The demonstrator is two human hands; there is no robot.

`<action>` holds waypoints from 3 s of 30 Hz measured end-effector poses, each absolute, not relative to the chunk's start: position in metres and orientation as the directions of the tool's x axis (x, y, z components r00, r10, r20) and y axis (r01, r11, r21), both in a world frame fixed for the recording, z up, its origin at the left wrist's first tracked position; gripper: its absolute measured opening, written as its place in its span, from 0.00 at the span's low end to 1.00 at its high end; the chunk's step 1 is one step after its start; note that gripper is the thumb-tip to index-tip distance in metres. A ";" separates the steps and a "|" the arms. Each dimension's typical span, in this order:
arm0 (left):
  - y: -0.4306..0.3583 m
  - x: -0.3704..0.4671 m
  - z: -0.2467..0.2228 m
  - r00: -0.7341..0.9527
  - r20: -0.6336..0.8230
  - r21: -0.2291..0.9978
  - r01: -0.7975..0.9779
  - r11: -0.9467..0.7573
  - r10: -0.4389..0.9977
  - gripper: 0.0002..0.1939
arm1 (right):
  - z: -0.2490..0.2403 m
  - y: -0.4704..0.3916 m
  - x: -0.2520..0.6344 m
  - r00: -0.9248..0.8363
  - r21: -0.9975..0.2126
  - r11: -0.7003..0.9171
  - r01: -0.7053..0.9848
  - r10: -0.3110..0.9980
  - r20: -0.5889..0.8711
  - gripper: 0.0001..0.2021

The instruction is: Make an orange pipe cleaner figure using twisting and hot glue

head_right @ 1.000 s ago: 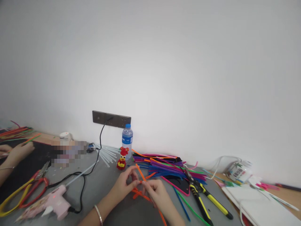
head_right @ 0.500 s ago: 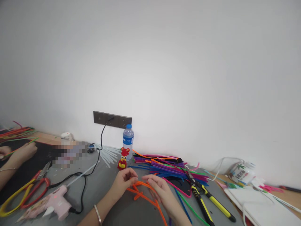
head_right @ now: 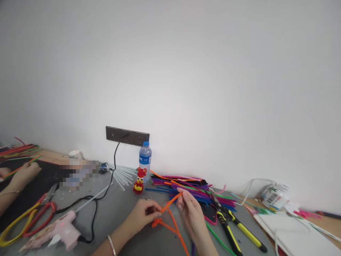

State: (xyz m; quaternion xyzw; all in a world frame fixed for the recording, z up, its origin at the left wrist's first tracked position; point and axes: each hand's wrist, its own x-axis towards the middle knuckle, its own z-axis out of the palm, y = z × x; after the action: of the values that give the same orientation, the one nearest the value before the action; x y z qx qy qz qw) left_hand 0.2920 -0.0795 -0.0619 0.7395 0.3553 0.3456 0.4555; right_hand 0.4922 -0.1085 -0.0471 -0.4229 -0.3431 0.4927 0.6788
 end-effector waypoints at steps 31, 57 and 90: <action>-0.074 0.292 -0.059 0.412 0.143 0.979 -0.194 -0.067 0.900 0.14 | -0.045 -0.110 0.507 0.472 -0.966 0.208 0.153 0.844 0.256 0.19; -0.075 0.294 -0.059 0.494 0.042 0.952 -0.284 0.115 0.869 0.19 | -0.048 -0.115 0.459 -0.065 -0.983 0.075 -0.169 0.994 0.087 0.17; -0.084 0.296 -0.057 0.570 -0.067 0.891 -0.334 0.306 0.819 0.21 | -0.038 -0.120 0.451 0.023 -0.960 0.255 -0.118 0.967 0.254 0.15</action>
State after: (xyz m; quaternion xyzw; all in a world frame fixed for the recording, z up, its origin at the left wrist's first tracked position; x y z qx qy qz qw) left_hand 0.2956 -0.0835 -0.0570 0.4516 0.2681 0.3781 0.7624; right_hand 0.4514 -0.1203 -0.0375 -0.4024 -0.5272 0.4590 0.5911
